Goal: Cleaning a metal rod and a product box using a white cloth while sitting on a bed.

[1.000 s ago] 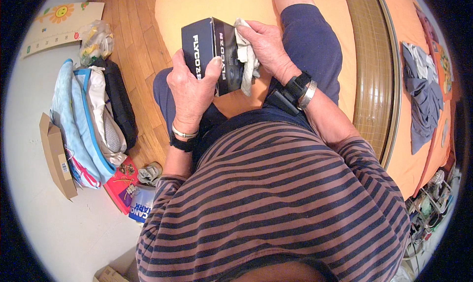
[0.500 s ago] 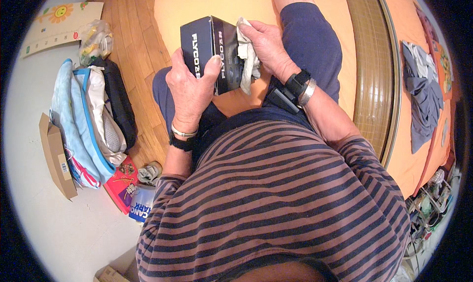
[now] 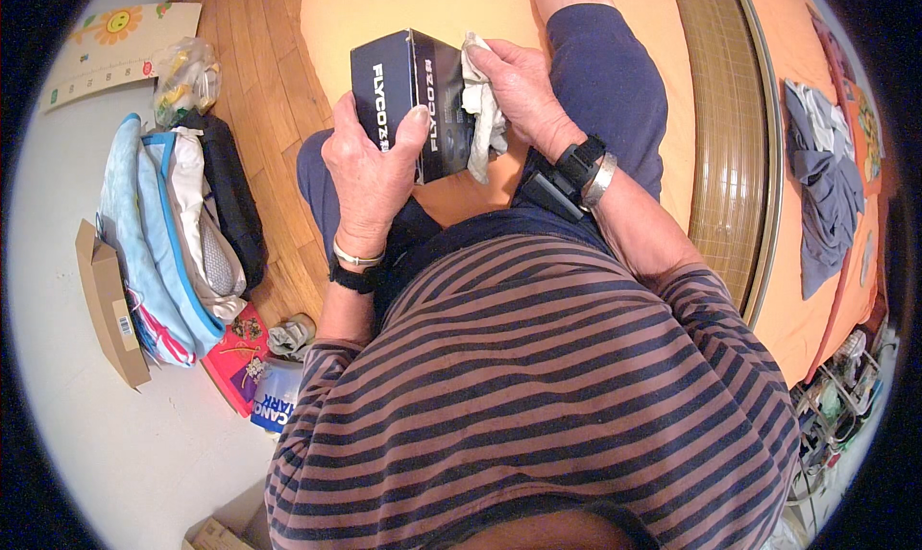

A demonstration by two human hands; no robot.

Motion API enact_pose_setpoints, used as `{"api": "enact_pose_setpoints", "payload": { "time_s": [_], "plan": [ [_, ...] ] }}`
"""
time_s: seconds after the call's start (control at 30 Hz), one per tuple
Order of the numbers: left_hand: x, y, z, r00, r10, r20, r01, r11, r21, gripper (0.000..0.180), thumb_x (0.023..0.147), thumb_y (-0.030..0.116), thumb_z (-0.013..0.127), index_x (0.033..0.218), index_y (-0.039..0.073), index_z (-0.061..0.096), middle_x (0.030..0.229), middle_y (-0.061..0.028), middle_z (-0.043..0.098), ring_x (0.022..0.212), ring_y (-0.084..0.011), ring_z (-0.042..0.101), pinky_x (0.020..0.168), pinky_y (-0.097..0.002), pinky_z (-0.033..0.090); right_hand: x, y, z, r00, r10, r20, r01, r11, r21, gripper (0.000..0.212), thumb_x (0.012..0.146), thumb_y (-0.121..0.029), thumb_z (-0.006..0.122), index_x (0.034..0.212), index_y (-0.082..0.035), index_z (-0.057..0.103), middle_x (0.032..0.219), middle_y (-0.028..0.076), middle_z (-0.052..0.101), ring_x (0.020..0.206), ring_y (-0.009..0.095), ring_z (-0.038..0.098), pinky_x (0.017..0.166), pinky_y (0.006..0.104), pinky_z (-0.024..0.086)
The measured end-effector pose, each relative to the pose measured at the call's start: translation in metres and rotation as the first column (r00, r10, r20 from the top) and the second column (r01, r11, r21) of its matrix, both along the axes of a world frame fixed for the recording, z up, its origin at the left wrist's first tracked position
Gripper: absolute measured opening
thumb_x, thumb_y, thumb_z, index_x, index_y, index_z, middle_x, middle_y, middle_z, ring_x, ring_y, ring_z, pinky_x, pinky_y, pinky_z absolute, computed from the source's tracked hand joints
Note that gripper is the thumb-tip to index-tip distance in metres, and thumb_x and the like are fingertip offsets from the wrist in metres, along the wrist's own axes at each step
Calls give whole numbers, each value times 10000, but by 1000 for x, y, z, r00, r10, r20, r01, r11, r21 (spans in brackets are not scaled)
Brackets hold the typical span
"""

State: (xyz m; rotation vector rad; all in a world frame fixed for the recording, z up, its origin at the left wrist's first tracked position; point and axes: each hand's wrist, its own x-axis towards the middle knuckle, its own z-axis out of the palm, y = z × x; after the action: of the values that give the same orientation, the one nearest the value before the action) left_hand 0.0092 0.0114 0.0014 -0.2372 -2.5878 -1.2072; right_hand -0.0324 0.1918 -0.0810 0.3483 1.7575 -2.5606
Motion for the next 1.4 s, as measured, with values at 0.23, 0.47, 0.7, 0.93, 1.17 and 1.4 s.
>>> {"api": "enact_pose_setpoints", "payload": {
  "time_s": [0.23, 0.47, 0.7, 0.93, 1.17, 1.4],
  "plan": [
    [0, 1, 3, 1000, 5, 7, -5, 1000, -17, 600, 793, 367, 773, 1117, -95, 569, 831, -216, 699, 737, -317, 710, 688, -387, 558, 1, 0, 0, 1000, 9, -20, -9, 1000, 10, 290, 972, -233, 614, 986, 41, 707, 817, 34, 672, 723, 103, 583, 660, 289, 489],
    [0, 0, 2, 1000, 3, 12, -3, 1000, -11, 630, 798, 403, 776, 1123, -96, 570, 832, -220, 697, 743, -322, 711, 688, -392, 558, 1, 0, -1, 999, 11, -34, -10, 1000, 14, 279, 968, -217, 607, 1000, 43, 704, 827, 39, 676, 728, 106, 588, 666, 290, 491],
    [-2, -3, -2, 1000, 5, 4, -5, 1000, -4, 648, 800, 428, 780, 1111, -102, 575, 807, -215, 693, 720, -323, 707, 673, -387, 556, 1, -1, -1, 999, -17, -52, 19, 999, 41, 295, 963, -225, 604, 987, 54, 696, 820, 45, 676, 726, 109, 590, 664, 294, 492],
    [-5, -6, -6, 1000, -10, -25, 10, 1000, 20, 608, 813, 397, 777, 1108, -96, 579, 801, -208, 695, 710, -320, 705, 669, -384, 555, 1, 0, -1, 999, -7, -49, 10, 999, 52, 306, 962, -239, 604, 962, 53, 693, 804, 43, 671, 723, 106, 584, 663, 297, 490],
    [-5, -6, 0, 1000, -10, 14, 9, 1000, 30, 572, 818, 381, 781, 1094, -85, 596, 807, -184, 705, 709, -278, 707, 667, -367, 552, 0, 0, -5, 999, -20, -37, 21, 998, 54, 308, 958, -244, 608, 945, 51, 694, 800, 47, 671, 713, 109, 583, 658, 300, 489],
    [-4, -6, 1, 999, -4, 35, 2, 999, 47, 553, 820, 379, 780, 1073, -82, 609, 816, -180, 712, 711, -273, 709, 667, -358, 551, -1, 1, -7, 1000, -19, -15, 20, 999, 40, 283, 948, -223, 605, 916, 45, 692, 783, 43, 660, 701, 113, 578, 650, 303, 484]
  ]
}}
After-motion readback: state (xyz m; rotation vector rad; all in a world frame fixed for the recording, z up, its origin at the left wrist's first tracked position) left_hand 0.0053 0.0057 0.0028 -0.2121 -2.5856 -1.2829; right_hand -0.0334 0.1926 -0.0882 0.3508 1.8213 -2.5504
